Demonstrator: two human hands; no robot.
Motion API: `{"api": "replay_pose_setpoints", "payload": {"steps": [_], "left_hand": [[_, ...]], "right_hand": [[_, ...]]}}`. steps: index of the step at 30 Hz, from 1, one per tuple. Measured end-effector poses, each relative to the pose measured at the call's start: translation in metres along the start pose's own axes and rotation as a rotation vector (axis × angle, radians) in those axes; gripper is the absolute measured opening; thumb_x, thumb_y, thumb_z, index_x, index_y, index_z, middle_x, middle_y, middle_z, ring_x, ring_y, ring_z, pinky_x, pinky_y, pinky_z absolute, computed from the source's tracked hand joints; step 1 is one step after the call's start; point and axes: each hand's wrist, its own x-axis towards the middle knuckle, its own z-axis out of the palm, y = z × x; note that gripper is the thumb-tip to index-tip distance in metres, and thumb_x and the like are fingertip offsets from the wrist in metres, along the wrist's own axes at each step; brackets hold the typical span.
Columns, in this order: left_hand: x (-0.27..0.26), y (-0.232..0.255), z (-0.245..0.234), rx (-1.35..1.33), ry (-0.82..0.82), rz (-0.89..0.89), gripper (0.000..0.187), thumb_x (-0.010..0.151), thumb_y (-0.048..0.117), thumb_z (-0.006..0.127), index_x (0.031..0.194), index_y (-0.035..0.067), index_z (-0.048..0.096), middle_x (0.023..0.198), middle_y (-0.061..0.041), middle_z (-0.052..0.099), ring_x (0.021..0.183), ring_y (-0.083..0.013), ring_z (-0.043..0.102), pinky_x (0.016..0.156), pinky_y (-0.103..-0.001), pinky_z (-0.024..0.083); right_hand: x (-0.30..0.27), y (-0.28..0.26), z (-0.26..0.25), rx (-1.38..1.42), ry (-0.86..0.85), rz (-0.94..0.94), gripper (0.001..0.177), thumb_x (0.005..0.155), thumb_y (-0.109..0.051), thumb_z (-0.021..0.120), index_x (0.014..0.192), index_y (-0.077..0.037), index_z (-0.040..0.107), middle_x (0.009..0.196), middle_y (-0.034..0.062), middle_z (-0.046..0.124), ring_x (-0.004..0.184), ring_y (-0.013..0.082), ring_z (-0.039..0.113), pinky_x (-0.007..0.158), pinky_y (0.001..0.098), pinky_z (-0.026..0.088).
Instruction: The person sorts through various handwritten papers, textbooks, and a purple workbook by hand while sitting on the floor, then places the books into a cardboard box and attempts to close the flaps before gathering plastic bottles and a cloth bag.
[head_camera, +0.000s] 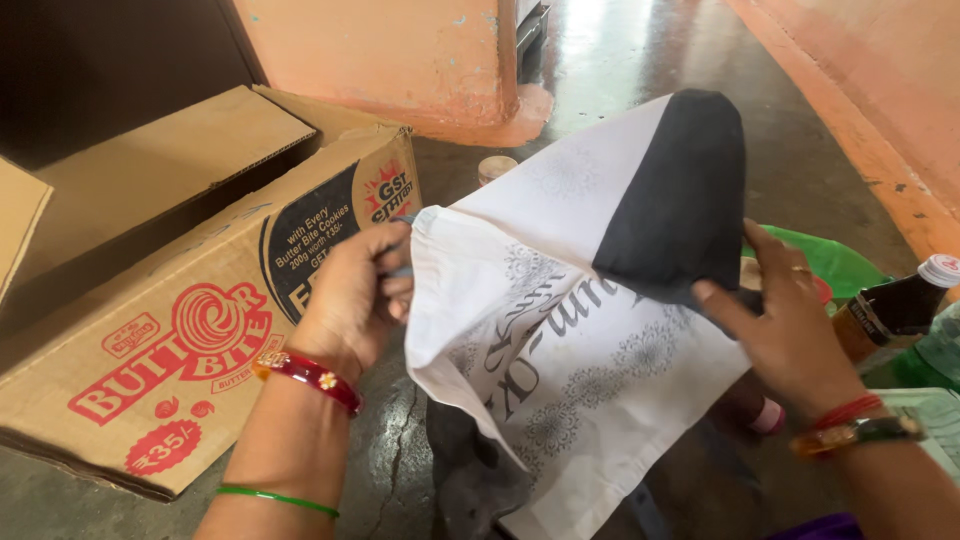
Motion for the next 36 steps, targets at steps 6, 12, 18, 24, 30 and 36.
{"api": "replay_pose_setpoints", "payload": {"steps": [6, 12, 18, 24, 30, 36], "left_hand": [[-0.004, -0.011, 0.028, 0.245, 0.048, -0.193, 0.031, 0.096, 0.022, 0.049, 0.067, 0.014, 0.054, 0.056, 0.007, 0.04, 0.047, -0.0093, 0.029, 0.044, -0.028, 0.025], [-0.014, -0.009, 0.044, 0.53, -0.097, -0.173, 0.04, 0.096, 0.028, 0.057, 0.06, 0.013, 0.048, 0.052, 0.003, 0.039, 0.044, -0.0138, 0.039, 0.051, -0.032, 0.047], [-0.029, -0.006, 0.073, 0.45, -0.474, 0.032, 0.046, 0.098, 0.024, 0.065, 0.058, 0.011, 0.049, 0.054, 0.001, 0.042, 0.058, -0.0148, 0.063, 0.061, -0.03, 0.05], [-0.034, 0.011, 0.036, 0.208, -0.232, -0.01, 0.037, 0.096, 0.021, 0.063, 0.062, 0.009, 0.054, 0.066, 0.0, 0.059, 0.06, -0.0109, 0.058, 0.056, -0.028, 0.048], [-0.01, 0.001, -0.017, -0.027, 0.01, -0.083, 0.046, 0.097, 0.029, 0.068, 0.059, 0.019, 0.045, 0.053, 0.006, 0.042, 0.045, -0.007, 0.042, 0.045, -0.024, 0.044], [-0.016, -0.012, 0.022, 1.175, 0.468, 0.483, 0.036, 0.08, 0.016, 0.076, 0.105, 0.007, 0.051, 0.094, -0.009, 0.062, 0.081, -0.0283, 0.062, 0.076, -0.042, 0.049]], "right_hand": [[-0.047, -0.057, 0.028, -0.426, 0.299, -0.864, 0.109, 0.07, -0.038, 0.084, 0.149, 0.017, 0.032, 0.143, 0.0337, 0.041, 0.132, 0.0462, 0.041, 0.107, 0.0573, 0.032], [-0.042, -0.048, 0.03, -0.118, 0.407, -0.763, 0.087, 0.094, -0.043, 0.077, 0.143, 0.011, 0.029, 0.142, 0.023, 0.046, 0.125, 0.0309, 0.056, 0.108, 0.0402, 0.048], [-0.01, -0.024, 0.049, 1.054, -0.309, -0.022, 0.035, 0.101, -0.022, 0.059, 0.129, -0.001, 0.061, 0.123, 0.0077, 0.07, 0.112, 0.0206, 0.067, 0.095, 0.0402, 0.054], [0.006, -0.009, 0.041, 0.99, -0.351, 0.303, 0.035, 0.101, -0.029, 0.052, 0.126, -0.006, 0.063, 0.123, 0.0091, 0.07, 0.102, 0.0218, 0.069, 0.091, 0.0395, 0.055], [0.007, -0.005, 0.036, 0.111, -0.411, 0.563, 0.063, 0.099, -0.056, 0.056, 0.131, -0.003, 0.068, 0.124, 0.0099, 0.074, 0.109, 0.0193, 0.066, 0.093, 0.0339, 0.05], [0.01, 0.021, 0.047, 0.127, -0.313, 0.559, 0.062, 0.097, -0.049, 0.056, 0.126, 0.004, 0.07, 0.121, 0.0129, 0.075, 0.105, 0.0219, 0.067, 0.091, 0.034, 0.049]]}}
